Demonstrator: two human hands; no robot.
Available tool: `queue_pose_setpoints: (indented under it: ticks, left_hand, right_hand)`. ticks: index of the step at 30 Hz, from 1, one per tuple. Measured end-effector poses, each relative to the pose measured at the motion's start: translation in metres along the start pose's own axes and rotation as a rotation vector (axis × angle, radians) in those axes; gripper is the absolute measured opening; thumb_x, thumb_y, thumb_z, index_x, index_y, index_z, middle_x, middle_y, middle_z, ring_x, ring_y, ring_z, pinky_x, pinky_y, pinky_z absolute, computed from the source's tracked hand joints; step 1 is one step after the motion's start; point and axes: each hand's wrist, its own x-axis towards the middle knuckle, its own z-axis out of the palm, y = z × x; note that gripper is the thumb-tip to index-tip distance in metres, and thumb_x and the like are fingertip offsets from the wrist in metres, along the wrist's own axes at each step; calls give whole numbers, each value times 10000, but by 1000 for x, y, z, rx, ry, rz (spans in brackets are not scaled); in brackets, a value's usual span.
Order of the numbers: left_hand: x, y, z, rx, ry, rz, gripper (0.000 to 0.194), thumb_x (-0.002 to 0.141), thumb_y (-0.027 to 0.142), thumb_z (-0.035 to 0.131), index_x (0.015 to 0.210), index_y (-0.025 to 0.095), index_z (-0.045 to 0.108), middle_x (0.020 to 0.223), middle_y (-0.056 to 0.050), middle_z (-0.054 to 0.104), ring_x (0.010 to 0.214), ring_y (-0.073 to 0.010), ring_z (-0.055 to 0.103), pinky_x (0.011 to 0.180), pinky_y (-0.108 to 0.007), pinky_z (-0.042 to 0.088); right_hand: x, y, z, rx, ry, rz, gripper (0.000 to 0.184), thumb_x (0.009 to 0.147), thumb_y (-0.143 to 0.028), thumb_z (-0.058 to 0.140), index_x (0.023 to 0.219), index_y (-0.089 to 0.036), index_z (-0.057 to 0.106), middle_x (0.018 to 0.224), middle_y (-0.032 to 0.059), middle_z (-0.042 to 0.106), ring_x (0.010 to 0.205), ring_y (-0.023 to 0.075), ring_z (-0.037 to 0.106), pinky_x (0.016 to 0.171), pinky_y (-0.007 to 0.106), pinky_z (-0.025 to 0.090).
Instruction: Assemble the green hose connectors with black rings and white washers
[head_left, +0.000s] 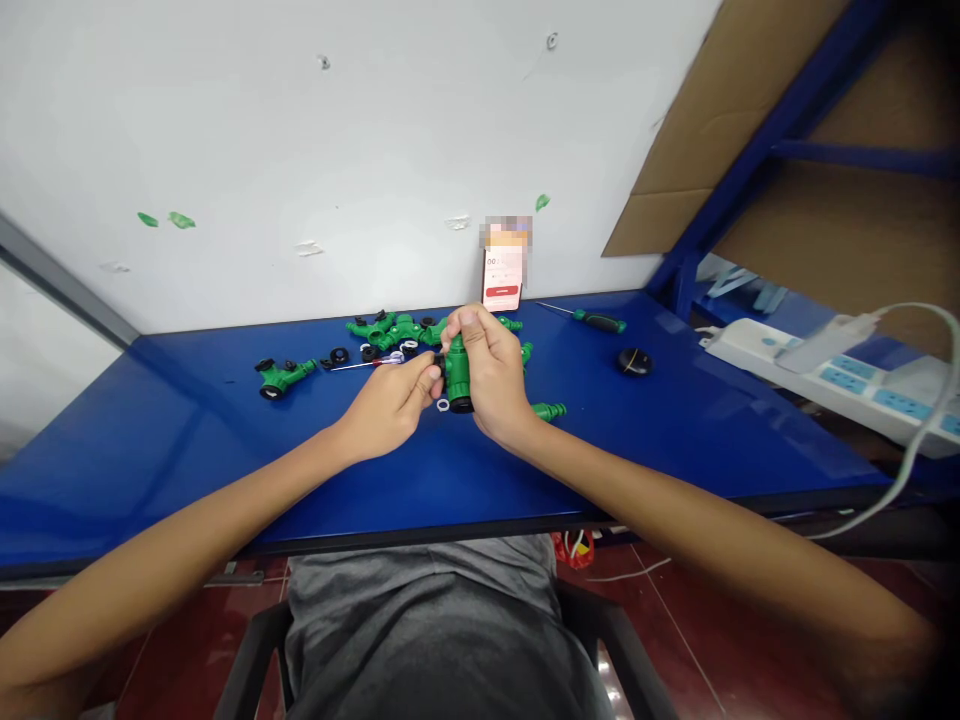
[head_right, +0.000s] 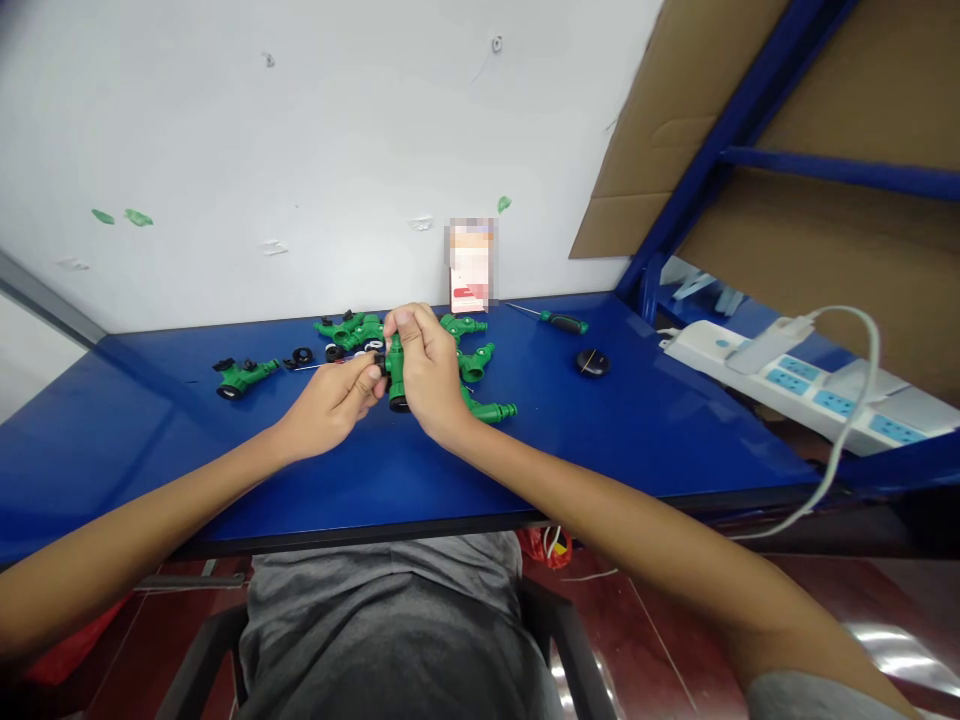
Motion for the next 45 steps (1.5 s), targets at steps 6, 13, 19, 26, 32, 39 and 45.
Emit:
queue_pose_setpoints:
  ticks: [6, 13, 19, 26, 32, 39, 45]
  left_hand:
    - [5, 1, -13, 144, -22, 82, 521, 1178, 554, 306, 873, 211, 553, 665, 13, 579, 574, -147, 541, 633, -282, 399]
    - [2, 4, -19, 248, 93, 107, 344, 1178, 485, 395, 1034, 218, 557, 792, 6, 649, 682, -167, 615, 685, -282, 427]
    - [0, 9, -8, 71, 111, 38, 250, 1155, 437, 483, 1166, 207, 579, 759, 21, 661, 626, -146, 641, 660, -264, 491]
    - [5, 12, -6, -451, 121, -45, 315, 1122, 485, 568, 1044, 185, 625, 803, -2, 689, 586, -114, 670, 546, -228, 571]
    - [4, 11, -5, -440, 206, 61, 306, 1037, 441, 755, 1168, 171, 691, 858, -23, 747, 658, -117, 725, 620, -228, 633]
    - [1, 9, -6, -157, 431, 233, 269, 948, 379, 877, 1054, 173, 740, 921, -33, 826, 722, -128, 788, 742, -239, 685]
    - [1, 14, -5, 118, 550, 465, 113, 990, 258, 828, 1073, 186, 799, 1102, -79, 848, 958, -175, 811, 806, -284, 694]
  right_hand:
    - [5, -7, -1, -23, -27, -48, 489, 1099, -685, 521, 878, -254, 587, 861, 19, 565, 815, 179, 576, 761, 335, 514]
    - [10, -13, -3, -50, -70, -153, 486, 1116, -654, 515, 866, -245, 593, 855, 8, 562, 800, 172, 561, 790, 350, 486]
    - [11, -14, -3, -134, -59, -300, 485, 1146, -591, 491, 842, -234, 616, 888, 29, 566, 850, 187, 571, 815, 370, 478]
    - [11, -21, -5, -98, -26, -324, 471, 1135, -581, 531, 826, -237, 619, 882, 33, 568, 853, 193, 571, 815, 376, 478]
    - [16, -20, -10, 155, -85, -90, 447, 1100, -630, 582, 869, -247, 601, 841, 3, 540, 750, 157, 540, 693, 318, 473]
    - [13, -30, -8, 262, -120, -26, 455, 1055, -645, 659, 858, -239, 599, 825, -8, 535, 689, 131, 514, 635, 287, 462]
    - [12, -34, -5, 276, -111, -7, 485, 1019, -684, 687, 837, -245, 587, 832, -1, 535, 757, 152, 547, 721, 305, 510]
